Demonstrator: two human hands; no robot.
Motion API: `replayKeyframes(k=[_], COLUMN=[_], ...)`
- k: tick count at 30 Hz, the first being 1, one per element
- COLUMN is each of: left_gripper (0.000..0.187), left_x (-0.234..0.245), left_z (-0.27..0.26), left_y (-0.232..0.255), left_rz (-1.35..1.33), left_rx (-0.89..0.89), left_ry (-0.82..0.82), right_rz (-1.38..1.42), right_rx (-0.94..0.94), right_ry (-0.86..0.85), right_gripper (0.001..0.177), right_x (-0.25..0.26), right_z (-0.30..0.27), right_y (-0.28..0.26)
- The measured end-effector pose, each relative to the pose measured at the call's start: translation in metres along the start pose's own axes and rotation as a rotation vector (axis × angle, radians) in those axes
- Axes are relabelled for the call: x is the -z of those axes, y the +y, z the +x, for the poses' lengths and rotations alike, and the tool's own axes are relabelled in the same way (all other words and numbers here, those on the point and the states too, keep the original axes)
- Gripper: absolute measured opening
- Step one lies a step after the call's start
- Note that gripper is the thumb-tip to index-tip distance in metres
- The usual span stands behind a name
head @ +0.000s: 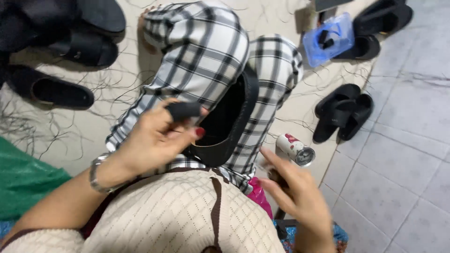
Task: Hand-sewing the leather components of a shoe together using a needle and thread.
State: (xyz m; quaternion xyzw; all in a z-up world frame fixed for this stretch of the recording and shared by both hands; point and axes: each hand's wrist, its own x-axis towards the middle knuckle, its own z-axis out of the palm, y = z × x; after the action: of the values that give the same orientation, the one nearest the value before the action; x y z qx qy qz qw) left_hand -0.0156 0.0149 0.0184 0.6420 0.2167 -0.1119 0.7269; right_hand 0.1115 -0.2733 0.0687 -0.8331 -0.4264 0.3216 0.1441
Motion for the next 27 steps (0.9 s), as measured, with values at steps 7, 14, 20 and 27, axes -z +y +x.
replayKeyframes(k=[7, 14, 20, 27], left_gripper=[0.037, 0.028, 0.028, 0.028], left_x=[0.003, -0.001, 0.000, -0.001], left_z=[-0.002, 0.000, 0.002, 0.002], left_y=[-0.006, -0.012, -0.012, -0.015], left_rz=[0.320, 0.439, 0.431, 0.402], left_rx=[-0.137, -0.258, -0.305, -0.318], left_ry=[-0.029, -0.043, -0.063, -0.057], right_rz=[1.181, 0.768, 1.004, 0.374], right_rx=[0.369, 0.380, 0.386, 0.401], right_ry=[0.112, 0.127, -0.007, -0.157], right_gripper=[0.009, 0.040, 0.017, 0.030], right_x=[-0.069, -0.014, -0.044, -0.005], right_z=[0.053, 0.042, 0.061, 0.042], right_y=[0.041, 0.023, 0.027, 0.031])
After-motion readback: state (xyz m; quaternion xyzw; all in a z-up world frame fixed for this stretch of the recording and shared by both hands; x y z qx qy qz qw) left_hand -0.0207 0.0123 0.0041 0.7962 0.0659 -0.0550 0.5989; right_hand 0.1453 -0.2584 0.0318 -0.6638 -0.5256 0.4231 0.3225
